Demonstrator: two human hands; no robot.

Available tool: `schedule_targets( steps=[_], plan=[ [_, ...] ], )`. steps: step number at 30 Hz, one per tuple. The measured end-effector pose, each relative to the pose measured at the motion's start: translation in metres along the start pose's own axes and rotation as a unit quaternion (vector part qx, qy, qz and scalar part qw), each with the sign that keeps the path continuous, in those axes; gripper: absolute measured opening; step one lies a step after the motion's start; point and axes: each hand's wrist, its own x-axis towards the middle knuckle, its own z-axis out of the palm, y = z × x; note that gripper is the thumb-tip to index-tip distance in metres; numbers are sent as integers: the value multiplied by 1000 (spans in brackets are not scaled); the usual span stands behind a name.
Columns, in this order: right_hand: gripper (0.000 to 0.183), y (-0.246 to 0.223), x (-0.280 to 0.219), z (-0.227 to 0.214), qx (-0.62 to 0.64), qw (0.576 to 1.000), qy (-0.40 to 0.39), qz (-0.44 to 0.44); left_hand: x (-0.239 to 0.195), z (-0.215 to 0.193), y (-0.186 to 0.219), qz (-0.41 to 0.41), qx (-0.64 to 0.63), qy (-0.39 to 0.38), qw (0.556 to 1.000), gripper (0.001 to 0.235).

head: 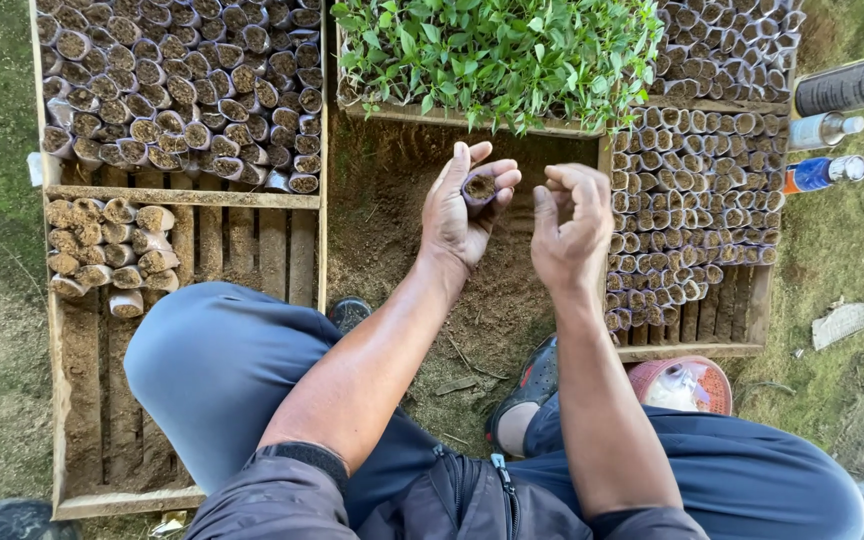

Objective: The person sits cross-legged on the ground and fills small plastic seedling pots with soil by hand. They scoop soil from a pile in a wooden crate, pack it into the pots, and place the filled pots into a tray.

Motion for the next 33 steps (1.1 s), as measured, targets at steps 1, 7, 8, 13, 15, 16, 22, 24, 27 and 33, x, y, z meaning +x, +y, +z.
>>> schedule_targets(
  steps=[1,7,8,13,15,16,22,24,27,33],
  plan=[
    [11,30,-13,14,1,1000,-1,1,-1,0,2,0,1,1,1000,46],
    [27,152,-109,82,35,895,-209,393,-6,1,13,14,-6,4,1000,42],
    [34,161,-129,95,107,852,-195,474,-6,0,14,16,-12,1,1000,42],
    [48,163,-156,150,198,798,-94,561,-3,-5,10,16,-20,0,1000,41],
    [40,151,-141,153,171,821,-118,531,-5,-2,10,11,-18,2,1000,41],
    [40,143,-136,154,173,822,-118,530,-6,-3,10,13,-17,2,1000,41],
    [18,115,-100,130,84,883,-178,427,-6,-8,9,-7,35,16,999,44],
    [9,110,-84,116,35,905,-203,372,-5,-8,8,-9,43,21,999,43],
    [9,105,-63,86,-16,922,-225,316,-4,-8,4,-9,48,25,998,43],
    [16,17,14,-10,80,964,-156,200,3,-15,-5,-6,23,7,1000,39]
  ],
)
